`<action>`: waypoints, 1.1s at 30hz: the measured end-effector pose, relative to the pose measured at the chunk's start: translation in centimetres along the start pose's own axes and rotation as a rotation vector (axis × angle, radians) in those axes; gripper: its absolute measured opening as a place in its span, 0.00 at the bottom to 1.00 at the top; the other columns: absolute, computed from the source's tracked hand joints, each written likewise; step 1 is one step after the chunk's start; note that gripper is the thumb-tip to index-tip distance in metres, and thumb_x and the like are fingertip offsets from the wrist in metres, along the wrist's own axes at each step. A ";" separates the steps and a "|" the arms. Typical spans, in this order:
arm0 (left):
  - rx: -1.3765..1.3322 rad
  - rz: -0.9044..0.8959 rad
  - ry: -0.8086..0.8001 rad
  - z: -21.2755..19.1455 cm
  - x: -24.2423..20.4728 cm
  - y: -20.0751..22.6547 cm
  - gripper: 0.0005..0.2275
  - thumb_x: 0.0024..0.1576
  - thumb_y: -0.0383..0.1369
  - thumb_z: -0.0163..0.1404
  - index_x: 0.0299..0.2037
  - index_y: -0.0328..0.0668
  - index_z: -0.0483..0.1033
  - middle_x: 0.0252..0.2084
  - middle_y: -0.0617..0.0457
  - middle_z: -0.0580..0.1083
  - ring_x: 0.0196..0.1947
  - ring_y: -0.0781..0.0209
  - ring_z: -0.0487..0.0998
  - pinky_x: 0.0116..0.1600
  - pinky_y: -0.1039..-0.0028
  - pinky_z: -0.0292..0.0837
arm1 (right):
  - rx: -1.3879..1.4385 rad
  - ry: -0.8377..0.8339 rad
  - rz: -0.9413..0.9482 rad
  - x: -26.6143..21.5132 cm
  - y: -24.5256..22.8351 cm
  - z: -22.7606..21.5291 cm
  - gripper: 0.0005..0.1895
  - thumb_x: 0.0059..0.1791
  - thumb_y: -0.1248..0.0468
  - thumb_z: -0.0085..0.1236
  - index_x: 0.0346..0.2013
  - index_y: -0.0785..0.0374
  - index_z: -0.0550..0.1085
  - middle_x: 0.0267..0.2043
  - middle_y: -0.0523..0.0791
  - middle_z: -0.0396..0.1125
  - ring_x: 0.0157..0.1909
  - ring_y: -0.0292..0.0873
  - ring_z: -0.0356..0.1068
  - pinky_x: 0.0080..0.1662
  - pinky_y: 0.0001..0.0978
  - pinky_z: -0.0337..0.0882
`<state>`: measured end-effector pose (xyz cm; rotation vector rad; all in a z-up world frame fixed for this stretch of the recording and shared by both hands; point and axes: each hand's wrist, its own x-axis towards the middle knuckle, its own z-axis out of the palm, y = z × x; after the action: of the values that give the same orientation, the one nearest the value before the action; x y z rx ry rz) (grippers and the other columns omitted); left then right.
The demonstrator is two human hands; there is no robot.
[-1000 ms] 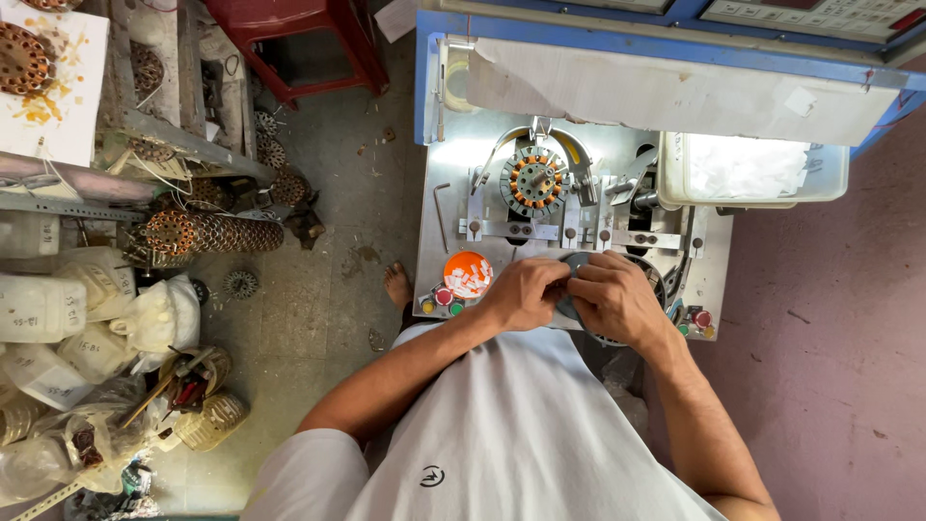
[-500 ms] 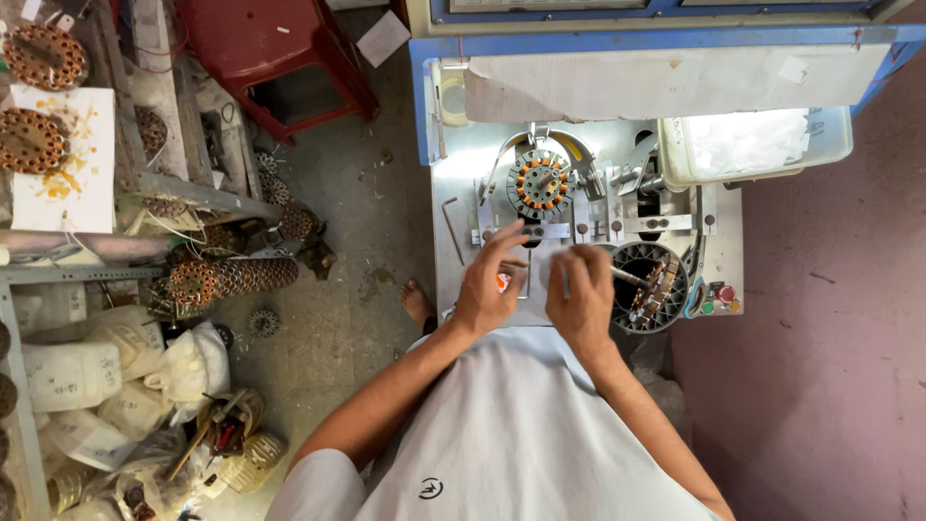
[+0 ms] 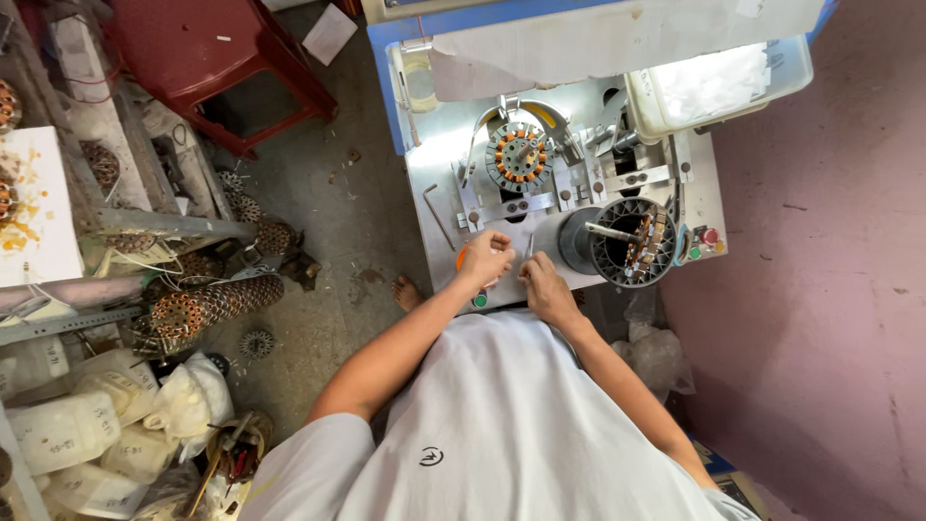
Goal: The person places a container on a machine, then picks up small metal components and inserts them into a circular holder. They continue to insert and adjust these components within the holder, occasionally picking up more from the machine's surface. Finally, they remove the holder from the machine and place it on the floor.
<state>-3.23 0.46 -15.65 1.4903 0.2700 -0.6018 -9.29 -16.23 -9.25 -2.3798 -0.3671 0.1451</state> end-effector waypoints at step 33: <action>-0.813 0.171 0.114 3.6 9.5 3.5 0.11 0.50 0.13 0.57 0.42 0.26 0.78 0.41 0.44 0.80 0.36 0.53 0.83 0.44 0.66 0.84 | 1.387 0.149 0.793 8.3 6.9 0.7 0.18 0.57 0.51 0.44 0.28 0.57 0.67 0.22 0.43 0.64 0.22 0.40 0.64 0.23 0.30 0.61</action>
<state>5.78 -5.13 -17.33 0.7475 0.4110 -0.2147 0.02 -18.10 -14.45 -1.0113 0.6141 0.4117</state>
